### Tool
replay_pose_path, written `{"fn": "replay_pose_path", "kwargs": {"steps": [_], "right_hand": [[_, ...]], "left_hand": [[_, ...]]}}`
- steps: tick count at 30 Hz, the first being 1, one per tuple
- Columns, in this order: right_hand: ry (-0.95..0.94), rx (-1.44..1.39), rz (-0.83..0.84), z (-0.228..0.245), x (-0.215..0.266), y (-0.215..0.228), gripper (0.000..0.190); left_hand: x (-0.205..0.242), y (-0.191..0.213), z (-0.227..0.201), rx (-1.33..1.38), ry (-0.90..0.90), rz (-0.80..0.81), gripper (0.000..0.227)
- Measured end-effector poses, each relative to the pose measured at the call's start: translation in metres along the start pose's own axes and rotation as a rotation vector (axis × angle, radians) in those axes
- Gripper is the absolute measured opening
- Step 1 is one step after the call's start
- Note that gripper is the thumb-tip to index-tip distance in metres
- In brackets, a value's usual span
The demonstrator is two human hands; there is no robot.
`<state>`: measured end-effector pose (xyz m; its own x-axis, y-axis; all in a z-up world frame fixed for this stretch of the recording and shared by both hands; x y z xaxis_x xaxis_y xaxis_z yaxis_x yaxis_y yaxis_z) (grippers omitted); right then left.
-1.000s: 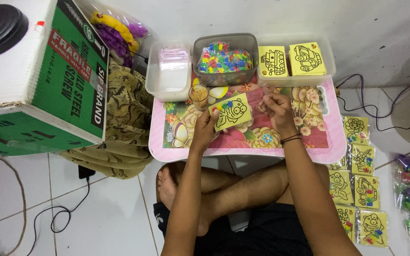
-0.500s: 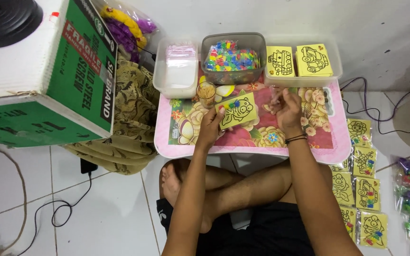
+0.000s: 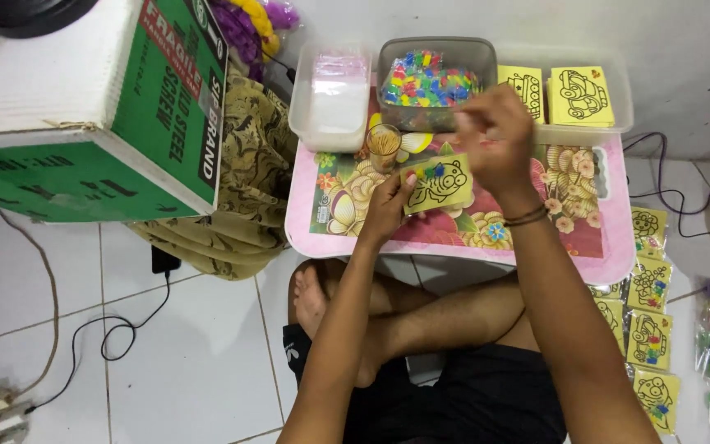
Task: Assembling sand art kits by peeling stickers and applying them to cards, then organizing them into sets.
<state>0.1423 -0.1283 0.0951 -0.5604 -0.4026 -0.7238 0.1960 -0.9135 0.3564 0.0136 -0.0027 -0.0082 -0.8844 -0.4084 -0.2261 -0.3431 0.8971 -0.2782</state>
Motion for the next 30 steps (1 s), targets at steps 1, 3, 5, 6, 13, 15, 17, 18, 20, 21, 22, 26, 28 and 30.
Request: {"fn": "replay_pose_path", "kwargs": {"steps": [1, 3, 5, 6, 13, 15, 17, 18, 20, 21, 22, 26, 28, 30], "right_hand": [[0.002, -0.002, 0.002, 0.015, -0.011, -0.008, 0.007], [0.181, 0.136, 0.279, 0.046, -0.028, -0.027, 0.014], [0.236, 0.278, 0.368, 0.034, -0.035, -0.047, 0.007], [0.294, 0.423, 0.451, 0.028, -0.037, -0.058, 0.005], [0.138, 0.714, 0.734, -0.012, -0.035, -0.098, 0.016], [0.115, 0.722, 0.759, -0.011, -0.035, -0.1, 0.023], [0.114, 0.723, 0.758, -0.017, -0.033, -0.103, 0.023], [0.115, 0.722, 0.758, -0.019, -0.031, -0.104, 0.022], [0.097, 0.705, 0.759, -0.021, -0.031, -0.104, 0.02], [0.079, 0.686, 0.764, -0.022, -0.03, -0.104, 0.017], [0.08, 0.686, 0.764, -0.023, -0.031, -0.105, 0.017], [0.028, 0.67, 0.817, -0.018, -0.034, -0.103, 0.006], [0.007, 0.672, 0.852, -0.014, -0.036, -0.098, 0.002], [-0.024, 0.626, 0.85, -0.009, -0.037, -0.091, 0.001]], "left_hand": [[-0.001, 0.004, 0.002, 0.0, -0.002, -0.003, 0.025], [0.0, 0.011, 0.01, 0.09, 0.123, 0.031, 0.039], [0.0, 0.012, 0.01, -0.048, 0.085, 0.028, 0.04], [-0.001, 0.013, 0.009, -0.186, 0.043, 0.029, 0.042], [-0.001, 0.014, 0.01, -0.177, 0.051, 0.028, 0.04], [-0.001, 0.014, 0.01, -0.229, 0.044, 0.033, 0.038], [-0.002, 0.014, 0.011, -0.228, 0.052, 0.034, 0.037], [-0.002, 0.015, 0.011, -0.227, 0.061, 0.031, 0.036], [-0.003, 0.014, 0.01, -0.231, 0.052, 0.036, 0.036], [-0.003, 0.014, 0.009, -0.235, 0.046, 0.037, 0.036], [-0.003, 0.014, 0.008, -0.235, 0.045, 0.037, 0.036], [-0.004, 0.017, 0.019, -0.196, 0.031, 0.024, 0.034], [-0.006, 0.017, 0.023, -0.142, 0.004, 0.013, 0.027], [-0.007, 0.015, 0.019, -0.138, -0.01, 0.015, 0.029]]}}
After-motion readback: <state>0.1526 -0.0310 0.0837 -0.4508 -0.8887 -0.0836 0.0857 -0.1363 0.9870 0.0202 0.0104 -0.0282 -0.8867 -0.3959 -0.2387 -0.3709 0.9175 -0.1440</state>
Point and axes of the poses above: each hand's wrist, its own x-axis away from the middle knuckle, its own y-axis out of the back of the hand, z = x × y, the point moved 1 cm from there along -x, towards the middle knuckle, and after that the axes turned 7 degrees about -y, right-handed, at the moved point
